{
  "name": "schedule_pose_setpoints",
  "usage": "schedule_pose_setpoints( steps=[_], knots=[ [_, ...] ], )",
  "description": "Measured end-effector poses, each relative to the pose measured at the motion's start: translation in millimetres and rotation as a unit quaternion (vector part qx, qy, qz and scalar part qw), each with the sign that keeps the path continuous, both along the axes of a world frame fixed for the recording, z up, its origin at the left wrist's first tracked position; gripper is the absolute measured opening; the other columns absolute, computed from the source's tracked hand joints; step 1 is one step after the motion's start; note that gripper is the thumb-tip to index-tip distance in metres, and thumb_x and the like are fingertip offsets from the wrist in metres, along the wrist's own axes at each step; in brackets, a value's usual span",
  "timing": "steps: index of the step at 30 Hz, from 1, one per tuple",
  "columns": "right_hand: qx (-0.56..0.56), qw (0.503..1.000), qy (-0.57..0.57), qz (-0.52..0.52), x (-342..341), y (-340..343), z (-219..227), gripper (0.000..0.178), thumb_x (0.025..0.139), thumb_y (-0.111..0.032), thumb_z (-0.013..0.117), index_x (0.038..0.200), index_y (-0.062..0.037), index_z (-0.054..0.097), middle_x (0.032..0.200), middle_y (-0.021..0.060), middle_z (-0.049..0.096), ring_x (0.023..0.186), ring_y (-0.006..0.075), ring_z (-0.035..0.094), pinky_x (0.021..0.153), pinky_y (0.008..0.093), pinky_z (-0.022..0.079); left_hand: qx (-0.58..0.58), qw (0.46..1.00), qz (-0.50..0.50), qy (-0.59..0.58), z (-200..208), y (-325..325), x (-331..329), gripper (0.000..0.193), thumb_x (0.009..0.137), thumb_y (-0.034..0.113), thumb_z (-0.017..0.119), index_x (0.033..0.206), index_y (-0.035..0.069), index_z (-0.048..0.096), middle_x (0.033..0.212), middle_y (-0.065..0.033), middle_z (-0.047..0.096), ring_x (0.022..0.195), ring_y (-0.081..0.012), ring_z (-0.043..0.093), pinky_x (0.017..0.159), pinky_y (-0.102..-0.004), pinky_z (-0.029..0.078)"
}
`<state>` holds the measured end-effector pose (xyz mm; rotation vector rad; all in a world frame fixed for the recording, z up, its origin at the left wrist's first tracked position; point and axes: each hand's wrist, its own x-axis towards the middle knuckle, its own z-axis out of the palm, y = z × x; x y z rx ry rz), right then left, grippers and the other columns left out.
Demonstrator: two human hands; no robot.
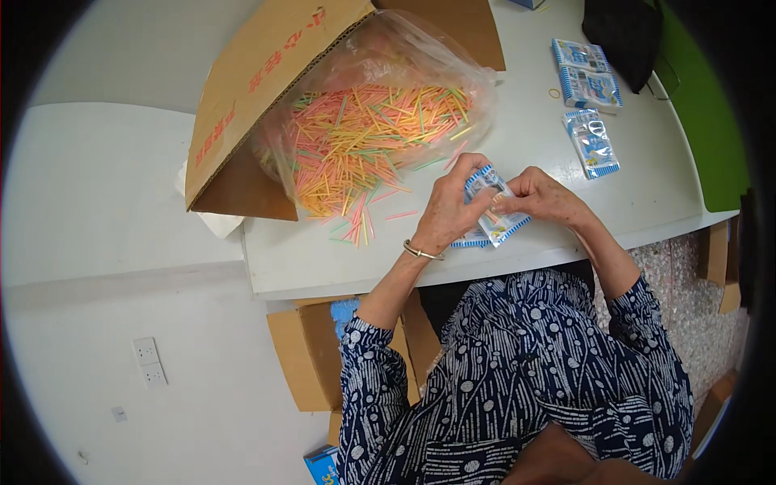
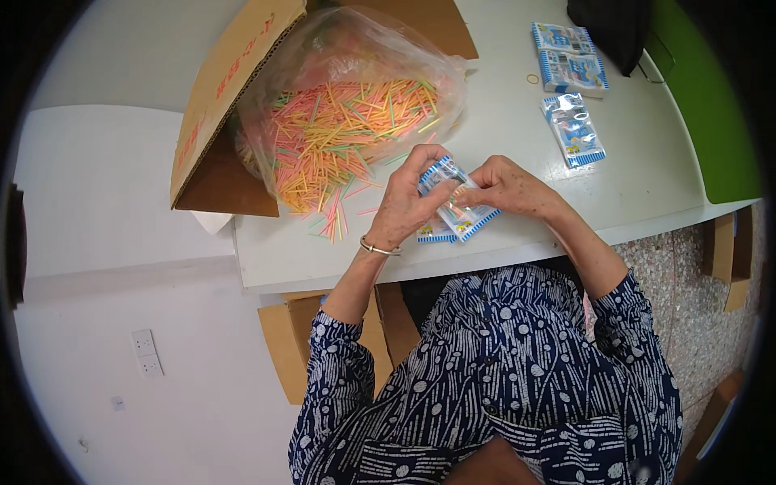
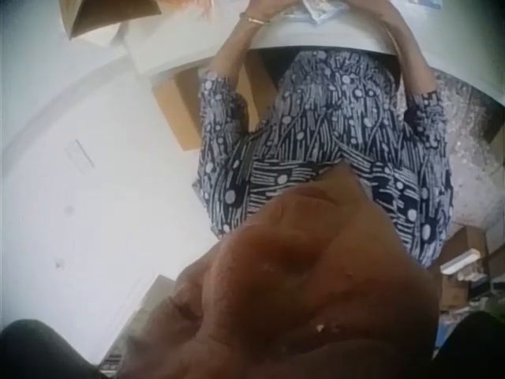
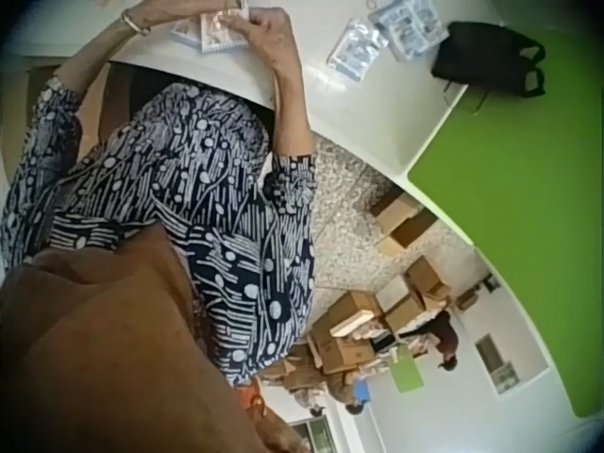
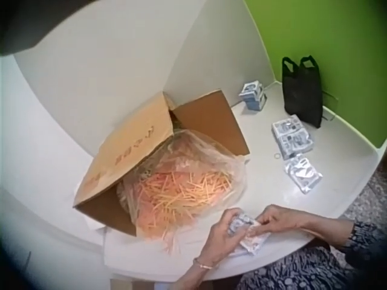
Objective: Packaging small colorful sticks into blue and white plastic packets.
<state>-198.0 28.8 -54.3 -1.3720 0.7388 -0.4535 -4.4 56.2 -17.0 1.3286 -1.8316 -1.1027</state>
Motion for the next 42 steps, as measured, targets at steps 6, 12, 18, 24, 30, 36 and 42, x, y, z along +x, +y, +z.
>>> schedule_pose_setpoints(
  steps=[6, 12, 18, 24, 30, 36, 42],
  knots=[
    [-0.349, 0.912, 0.204, -0.066, 6, 6, 0, 0.029, 0.076, -0.023, 0.070, 0.089, 0.0029, 0.064, 0.074, 0.0104, 0.061, 0.062, 0.0213, 0.055, 0.058, 0.0321, 0.045, -0.087, 0.995, 0.010, -0.040, -16, 5, 17, 0.045, 0.079, 0.012, 0.068, 0.118, 0.003, 0.048, 0.103, -0.0142, 0.059, 0.088, -0.0213, 0.059, 0.079, -0.0319, 0.047],
    [-0.337, 0.880, 0.218, -0.255, -39, 1, 8, 0.034, 0.079, -0.022, 0.068, 0.102, 0.0015, 0.060, 0.094, 0.0105, 0.059, 0.075, 0.0209, 0.056, 0.062, 0.0329, 0.045, -0.237, 0.924, 0.159, -0.255, -14, 38, 96, 0.058, 0.075, 0.023, 0.072, 0.121, -0.002, 0.047, 0.118, -0.0202, 0.051, 0.113, -0.0365, 0.045, 0.095, -0.0437, 0.034],
    [-0.409, 0.745, 0.354, -0.391, -119, -16, -36, 0.036, 0.085, -0.027, 0.064, 0.105, 0.0021, 0.061, 0.109, 0.0152, 0.056, 0.098, 0.0274, 0.055, 0.080, 0.0357, 0.046, -0.144, 0.832, 0.225, -0.487, -34, 80, 154, 0.082, 0.069, 0.046, 0.073, 0.129, -0.001, 0.042, 0.133, -0.0232, 0.035, 0.115, -0.0402, 0.036, 0.095, -0.0500, 0.027],
    [-0.440, 0.691, 0.433, -0.376, -116, -21, -38, 0.040, 0.084, -0.028, 0.065, 0.103, 0.0066, 0.061, 0.109, 0.0176, 0.057, 0.101, 0.0323, 0.052, 0.086, 0.0392, 0.043, -0.135, 0.833, 0.243, -0.479, -47, 78, 170, 0.086, 0.068, 0.047, 0.073, 0.131, 0.001, 0.039, 0.135, -0.0257, 0.029, 0.115, -0.0415, 0.035, 0.095, -0.0505, 0.027],
    [-0.459, 0.685, 0.436, -0.360, -125, -30, -50, 0.038, 0.081, -0.025, 0.067, 0.102, 0.0059, 0.061, 0.106, 0.0169, 0.057, 0.097, 0.0319, 0.052, 0.085, 0.0398, 0.042, -0.163, 0.835, 0.202, -0.485, -46, 58, 207, 0.074, 0.070, 0.041, 0.072, 0.128, 0.005, 0.043, 0.133, -0.0228, 0.036, 0.119, -0.0411, 0.035, 0.097, -0.0509, 0.028],
    [-0.378, 0.753, 0.374, -0.388, -125, -36, -47, 0.031, 0.079, -0.022, 0.068, 0.097, 0.0022, 0.059, 0.100, 0.0152, 0.057, 0.095, 0.0306, 0.051, 0.082, 0.0378, 0.041, -0.224, 0.811, 0.095, -0.531, -30, 36, 238, 0.062, 0.074, 0.033, 0.068, 0.123, 0.001, 0.046, 0.134, -0.0181, 0.036, 0.119, -0.0388, 0.035, 0.094, -0.0508, 0.031],
    [-0.380, 0.748, 0.329, -0.434, -133, -34, -58, 0.027, 0.082, -0.017, 0.065, 0.099, 0.0034, 0.059, 0.099, 0.0149, 0.057, 0.090, 0.0302, 0.055, 0.078, 0.0365, 0.043, -0.235, 0.758, 0.023, -0.608, -27, 9, 232, 0.056, 0.078, 0.028, 0.058, 0.123, -0.003, 0.046, 0.136, -0.0181, 0.034, 0.121, -0.0358, 0.035, 0.095, -0.0505, 0.031]
  ],
)
